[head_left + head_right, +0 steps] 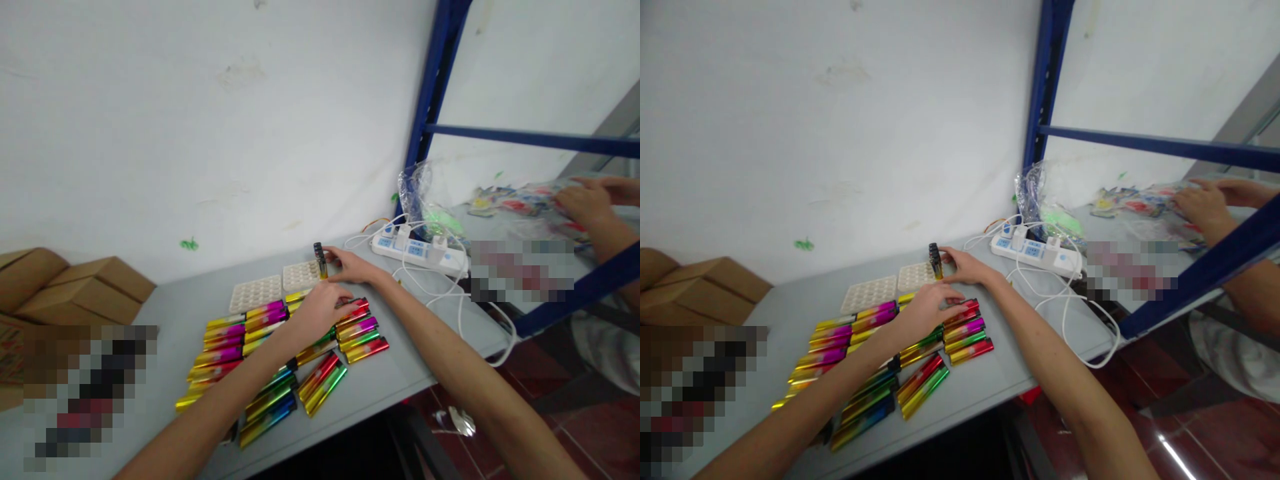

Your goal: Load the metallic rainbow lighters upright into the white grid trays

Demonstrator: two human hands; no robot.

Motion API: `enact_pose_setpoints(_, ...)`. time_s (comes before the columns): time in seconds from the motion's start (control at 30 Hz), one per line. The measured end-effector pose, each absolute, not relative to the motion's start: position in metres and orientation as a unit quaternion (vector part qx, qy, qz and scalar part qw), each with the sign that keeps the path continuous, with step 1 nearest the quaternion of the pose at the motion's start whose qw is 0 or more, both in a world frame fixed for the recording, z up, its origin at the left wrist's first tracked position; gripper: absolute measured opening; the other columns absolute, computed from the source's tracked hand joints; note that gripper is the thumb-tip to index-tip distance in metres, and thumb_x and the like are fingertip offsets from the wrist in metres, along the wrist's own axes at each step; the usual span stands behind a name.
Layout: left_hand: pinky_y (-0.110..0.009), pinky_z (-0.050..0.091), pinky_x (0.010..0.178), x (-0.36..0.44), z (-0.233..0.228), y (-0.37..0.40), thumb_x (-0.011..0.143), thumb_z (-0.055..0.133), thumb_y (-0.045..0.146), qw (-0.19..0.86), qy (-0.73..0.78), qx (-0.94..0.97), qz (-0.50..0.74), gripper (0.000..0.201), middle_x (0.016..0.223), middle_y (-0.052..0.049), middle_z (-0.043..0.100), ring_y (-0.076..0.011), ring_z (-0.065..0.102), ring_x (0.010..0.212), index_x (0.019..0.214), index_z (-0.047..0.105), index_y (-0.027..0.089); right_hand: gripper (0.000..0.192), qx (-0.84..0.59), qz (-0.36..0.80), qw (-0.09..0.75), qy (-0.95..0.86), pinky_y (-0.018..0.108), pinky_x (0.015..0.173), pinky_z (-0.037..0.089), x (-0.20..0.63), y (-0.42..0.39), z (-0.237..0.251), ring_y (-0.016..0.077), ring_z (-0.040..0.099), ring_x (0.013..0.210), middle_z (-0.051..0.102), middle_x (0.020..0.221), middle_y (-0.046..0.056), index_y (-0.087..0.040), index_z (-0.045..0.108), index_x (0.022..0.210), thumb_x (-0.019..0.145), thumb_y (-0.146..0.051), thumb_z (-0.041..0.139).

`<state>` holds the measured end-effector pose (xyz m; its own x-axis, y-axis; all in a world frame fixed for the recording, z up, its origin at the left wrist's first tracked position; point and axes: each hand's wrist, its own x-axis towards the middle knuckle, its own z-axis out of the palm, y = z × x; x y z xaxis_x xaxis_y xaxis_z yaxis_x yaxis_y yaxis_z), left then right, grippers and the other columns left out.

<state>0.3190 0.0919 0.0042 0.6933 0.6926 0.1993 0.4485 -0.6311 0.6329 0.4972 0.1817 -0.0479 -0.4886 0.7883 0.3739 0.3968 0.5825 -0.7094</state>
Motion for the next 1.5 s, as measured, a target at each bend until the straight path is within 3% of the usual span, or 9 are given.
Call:
enact_pose_setpoints(0.13, -0.034, 0.048, 0.080, 0.323, 0.000, 0.094, 0.081, 0.070, 0.043, 0.295, 0.301, 0.880, 0.219, 0.021, 0.077, -0.007, 0.074, -0.0270, 0.067, 0.081, 0.079, 0.077, 0.023, 0.089, -0.358, 0.278, 0.357, -0.817, 0.042, 0.099, 0.049, 0.498, 0.183, -0.049, 0.0249, 0.063, 0.109, 0.064, 0.127, 0.013, -0.018, 0.039, 0.148, 0.070, -0.031, 0.083)
enact_pose_setpoints(0.37, -0.038, 0.046, 0.089, 0.325, 0.009, 0.090, 0.090, 0.060, 0.037, 0.265, 0.327, 0.876, 0.235, 0.021, 0.097, -0.009, 0.075, -0.0271, 0.067, 0.093, 0.093, 0.073, 0.021, 0.086, -0.371, 0.285, 0.348, -0.812, 0.042, 0.097, 0.049, 0.498, 0.183, -0.047, 0.0268, 0.063, 0.110, 0.065, 0.127, 0.015, -0.016, 0.041, 0.145, 0.069, -0.025, 0.080)
enact_pose_setpoints(0.47, -0.035, 0.050, 0.081, 0.316, 0.019, 0.090, 0.094, 0.055, 0.042, 0.385, 0.334, 0.803, 0.309, 0.024, 0.095, -0.007, 0.072, -0.0213, 0.067, 0.083, 0.105, 0.060, 0.021, 0.081, -0.347, 0.288, 0.350, -0.821, 0.041, 0.096, 0.049, 0.498, 0.181, -0.045, 0.0264, 0.064, 0.109, 0.066, 0.124, 0.013, -0.016, 0.042, 0.144, 0.071, -0.021, 0.075)
enact_pose_setpoints(0.57, -0.026, 0.047, 0.059, 0.301, 0.027, 0.090, 0.092, 0.056, 0.048, 0.530, 0.317, 0.698, 0.363, 0.030, 0.085, -0.001, 0.067, -0.0121, 0.057, 0.060, 0.108, 0.047, 0.023, 0.079, -0.357, 0.278, 0.359, -0.816, 0.042, 0.095, 0.050, 0.497, 0.177, -0.044, 0.0261, 0.063, 0.109, 0.066, 0.124, 0.012, -0.017, 0.044, 0.143, 0.072, -0.028, 0.078)
enact_pose_setpoints(0.63, -0.022, 0.039, 0.050, 0.287, 0.033, 0.089, 0.089, 0.058, 0.053, 0.600, 0.320, 0.617, 0.396, 0.034, 0.077, 0.002, 0.061, -0.0098, 0.047, 0.053, 0.104, 0.046, 0.025, 0.084, -0.382, 0.275, 0.354, -0.808, 0.043, 0.093, 0.050, 0.496, 0.174, -0.043, 0.0267, 0.062, 0.107, 0.066, 0.122, 0.012, -0.019, 0.045, 0.142, 0.069, -0.034, 0.082)
enact_pose_setpoints(0.77, -0.024, 0.032, 0.048, 0.259, 0.039, 0.086, 0.089, 0.047, 0.059, 0.680, 0.334, 0.509, 0.409, 0.042, 0.060, 0.003, 0.044, -0.0113, 0.037, 0.053, 0.082, 0.056, 0.019, 0.089, -0.412, 0.281, 0.331, -0.801, 0.044, 0.093, 0.050, 0.496, 0.172, -0.043, 0.0266, 0.062, 0.106, 0.064, 0.124, 0.014, -0.017, 0.043, 0.144, 0.068, -0.038, 0.085)
enact_pose_setpoints(0.93, -0.025, 0.027, 0.048, 0.242, 0.033, 0.085, 0.087, 0.041, 0.053, 0.699, 0.348, 0.476, 0.405, 0.043, 0.054, 0.003, 0.032, -0.0111, 0.029, 0.049, 0.060, 0.046, 0.020, 0.088, -0.423, 0.272, 0.323, -0.802, 0.046, 0.093, 0.051, 0.497, 0.171, -0.042, 0.0279, 0.062, 0.107, 0.062, 0.129, 0.014, -0.019, 0.043, 0.144, 0.069, -0.040, 0.085)
enact_pose_setpoints(1.27, -0.022, 0.019, 0.043, 0.240, 0.016, 0.092, 0.085, 0.041, 0.046, 0.704, 0.375, 0.455, 0.394, 0.037, 0.053, 0.005, 0.031, -0.0077, 0.026, 0.043, 0.060, 0.044, 0.019, 0.088, -0.434, 0.268, 0.318, -0.799, 0.050, 0.101, 0.048, 0.499, 0.169, -0.043, 0.0310, 0.060, 0.116, 0.060, 0.133, 0.014, -0.020, 0.044, 0.144, 0.069, -0.044, 0.084)
enact_pose_setpoints(1.5, -0.018, 0.026, 0.042, 0.239, 0.023, 0.089, 0.089, 0.039, 0.038, 0.707, 0.370, 0.434, 0.418, 0.034, 0.054, 0.004, 0.033, -0.0079, 0.029, 0.044, 0.062, 0.046, 0.018, 0.084, -0.429, 0.272, 0.317, -0.801, 0.048, 0.100, 0.049, 0.497, 0.168, -0.041, 0.0298, 0.060, 0.115, 0.059, 0.135, 0.014, -0.018, 0.045, 0.143, 0.071, -0.042, 0.083)
